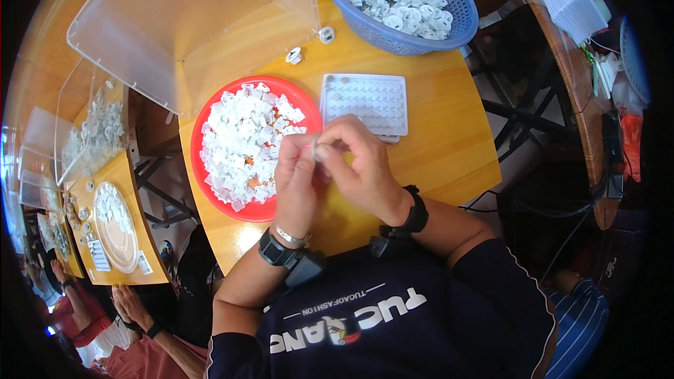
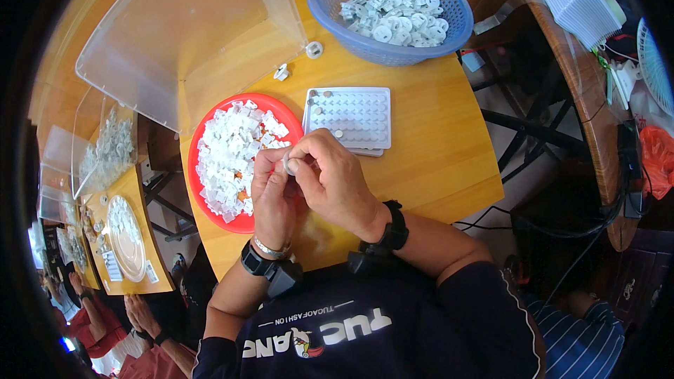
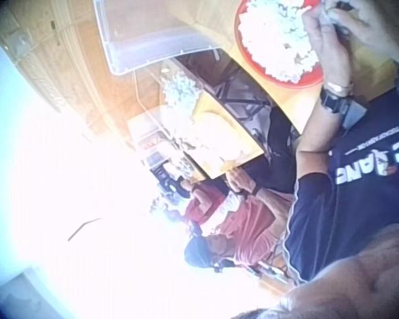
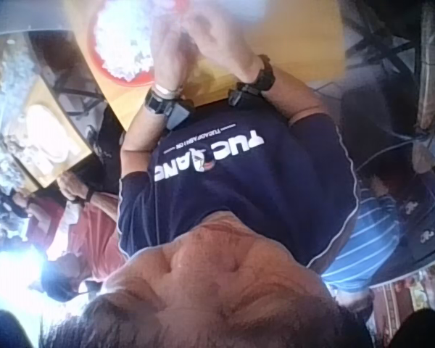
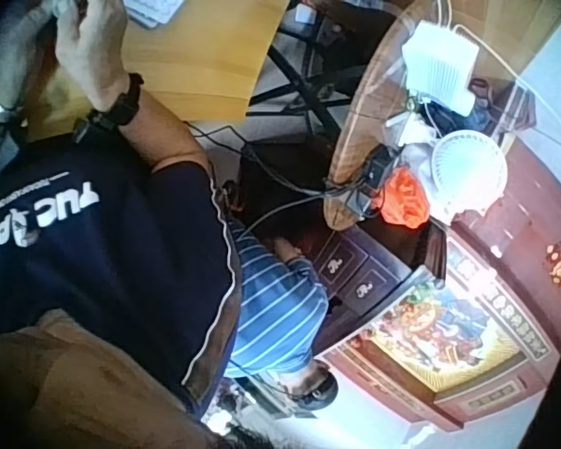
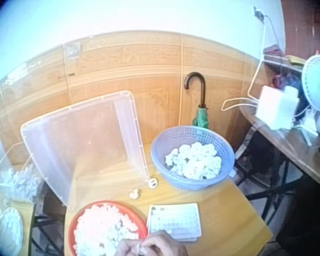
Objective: Assembling small white plastic components by hand at a workstation.
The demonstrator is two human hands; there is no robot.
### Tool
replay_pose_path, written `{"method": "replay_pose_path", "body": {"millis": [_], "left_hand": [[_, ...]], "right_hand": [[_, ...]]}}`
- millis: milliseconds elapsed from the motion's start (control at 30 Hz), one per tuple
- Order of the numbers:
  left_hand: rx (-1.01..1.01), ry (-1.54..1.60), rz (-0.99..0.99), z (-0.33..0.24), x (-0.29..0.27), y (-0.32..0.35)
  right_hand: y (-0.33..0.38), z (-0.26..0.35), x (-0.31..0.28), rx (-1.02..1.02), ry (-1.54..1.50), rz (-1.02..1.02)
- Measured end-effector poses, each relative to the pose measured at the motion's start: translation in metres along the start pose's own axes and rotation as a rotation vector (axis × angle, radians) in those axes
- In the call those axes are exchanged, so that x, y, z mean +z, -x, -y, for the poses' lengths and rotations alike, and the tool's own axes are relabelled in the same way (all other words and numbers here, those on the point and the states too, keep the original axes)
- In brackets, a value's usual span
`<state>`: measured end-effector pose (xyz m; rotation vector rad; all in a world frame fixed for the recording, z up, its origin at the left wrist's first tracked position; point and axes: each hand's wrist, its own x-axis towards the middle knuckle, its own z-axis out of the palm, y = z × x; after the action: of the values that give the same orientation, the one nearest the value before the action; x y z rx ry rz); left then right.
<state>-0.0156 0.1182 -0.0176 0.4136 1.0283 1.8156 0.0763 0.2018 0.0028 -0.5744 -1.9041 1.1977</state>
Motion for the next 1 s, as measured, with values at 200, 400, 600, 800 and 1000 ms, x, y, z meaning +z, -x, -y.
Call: {"method": "replay_pose_path", "body": {"millis": [200, 400, 600, 800, 1000], "left_hand": [[-0.016, 0.034, -0.023, -0.004, 0.003, 0.001], [-0.022, 0.084, -0.041, -0.004, 0.001, -0.001], [0.02, 0.088, -0.03, -0.004, -0.001, 0.0], [0.061, -0.042, -0.051, -0.004, -0.002, 0.0], [0.109, -0.148, 0.001, -0.005, -0.008, -0.001]], "right_hand": [[0.001, -0.003, 0.002, 0.024, -0.001, 0.0], [0.0, -0.003, 0.002, -0.065, 0.071, -0.011], [-0.004, -0.003, 0.0, -0.123, 0.086, 0.039], [-0.004, 0.003, -0.003, -0.076, 0.075, 0.074], [-0.003, -0.008, -0.005, -0.083, -0.051, 0.064]]}}
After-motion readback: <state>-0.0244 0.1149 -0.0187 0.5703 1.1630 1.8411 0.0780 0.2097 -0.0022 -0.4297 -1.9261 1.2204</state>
